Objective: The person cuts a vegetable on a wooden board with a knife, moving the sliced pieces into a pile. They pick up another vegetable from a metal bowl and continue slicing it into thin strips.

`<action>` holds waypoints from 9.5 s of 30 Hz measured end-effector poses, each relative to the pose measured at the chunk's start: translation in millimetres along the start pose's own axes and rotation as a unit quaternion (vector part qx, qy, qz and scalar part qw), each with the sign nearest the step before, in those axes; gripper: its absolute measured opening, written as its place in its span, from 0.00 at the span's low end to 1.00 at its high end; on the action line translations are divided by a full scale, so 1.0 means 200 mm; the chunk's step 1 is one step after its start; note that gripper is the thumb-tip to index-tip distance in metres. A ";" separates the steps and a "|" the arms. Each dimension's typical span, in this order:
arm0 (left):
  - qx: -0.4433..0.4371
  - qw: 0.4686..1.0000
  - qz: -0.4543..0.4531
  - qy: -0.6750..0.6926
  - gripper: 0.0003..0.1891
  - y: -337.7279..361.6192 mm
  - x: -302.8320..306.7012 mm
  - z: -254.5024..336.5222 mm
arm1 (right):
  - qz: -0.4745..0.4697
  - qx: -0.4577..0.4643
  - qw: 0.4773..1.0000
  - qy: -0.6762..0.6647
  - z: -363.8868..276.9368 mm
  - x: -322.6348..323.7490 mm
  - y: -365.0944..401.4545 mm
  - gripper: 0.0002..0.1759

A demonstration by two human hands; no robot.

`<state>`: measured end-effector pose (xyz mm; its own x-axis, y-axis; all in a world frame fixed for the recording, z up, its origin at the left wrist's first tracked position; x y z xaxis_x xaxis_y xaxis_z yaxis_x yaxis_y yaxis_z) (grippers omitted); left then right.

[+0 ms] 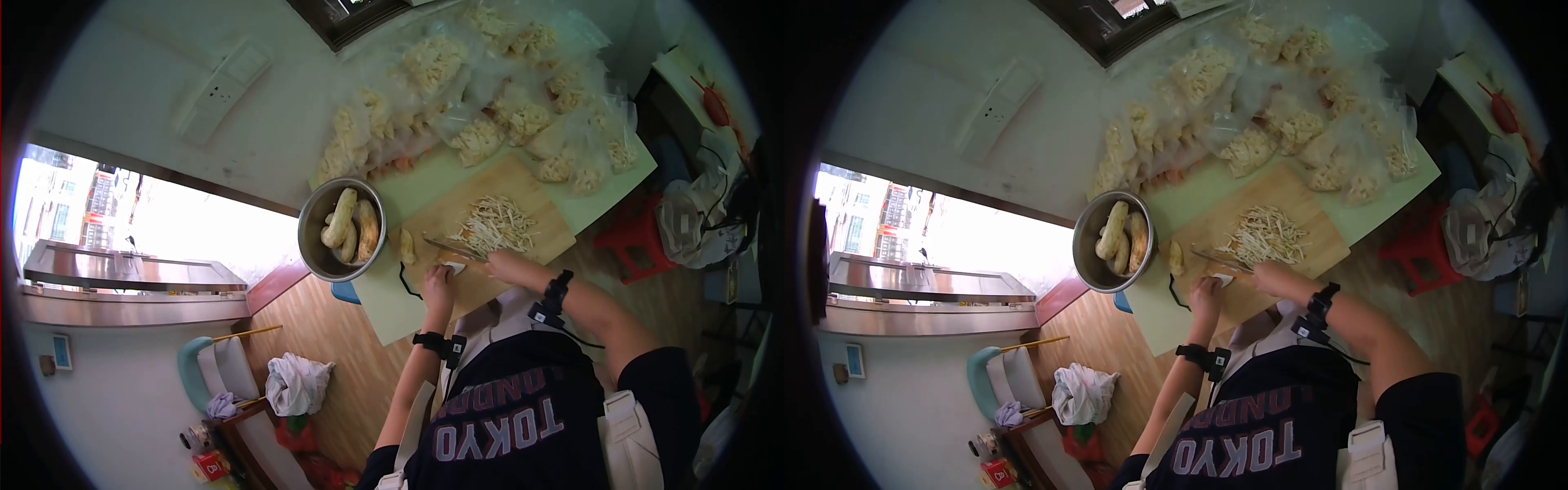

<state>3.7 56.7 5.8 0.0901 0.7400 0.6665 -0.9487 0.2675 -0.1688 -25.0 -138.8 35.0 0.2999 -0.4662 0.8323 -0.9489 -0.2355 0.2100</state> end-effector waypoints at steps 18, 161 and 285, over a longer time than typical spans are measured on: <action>0.034 0.999 -0.003 -0.027 0.07 0.00 0.00 0.04 | -0.034 0.021 0.997 0.059 -0.03 -0.01 0.16 0.10; 0.041 0.997 0.052 -0.034 0.02 0.08 0.01 -0.01 | -0.102 0.015 0.994 -0.035 0.00 -0.08 -0.05 0.13; 0.009 0.997 0.072 -0.028 0.07 0.13 0.04 -0.01 | -0.087 -0.001 0.993 0.075 -0.19 0.07 0.19 0.12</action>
<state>-20.7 70.6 6.0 -0.0651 0.7341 0.6759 -0.9558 0.1487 -0.2535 -61.1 -121.4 73.4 0.4409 -0.2869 0.8505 -0.8846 -0.2997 0.3574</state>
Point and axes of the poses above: each hand's wrist, its own y-axis away from the middle knuckle, its own x-axis out of the back of the hand, z = x × y, the point moved 1 cm from there along -y, towards the middle knuckle, and after that the axes turned 5 degrees about y, right-handed, at the moved point
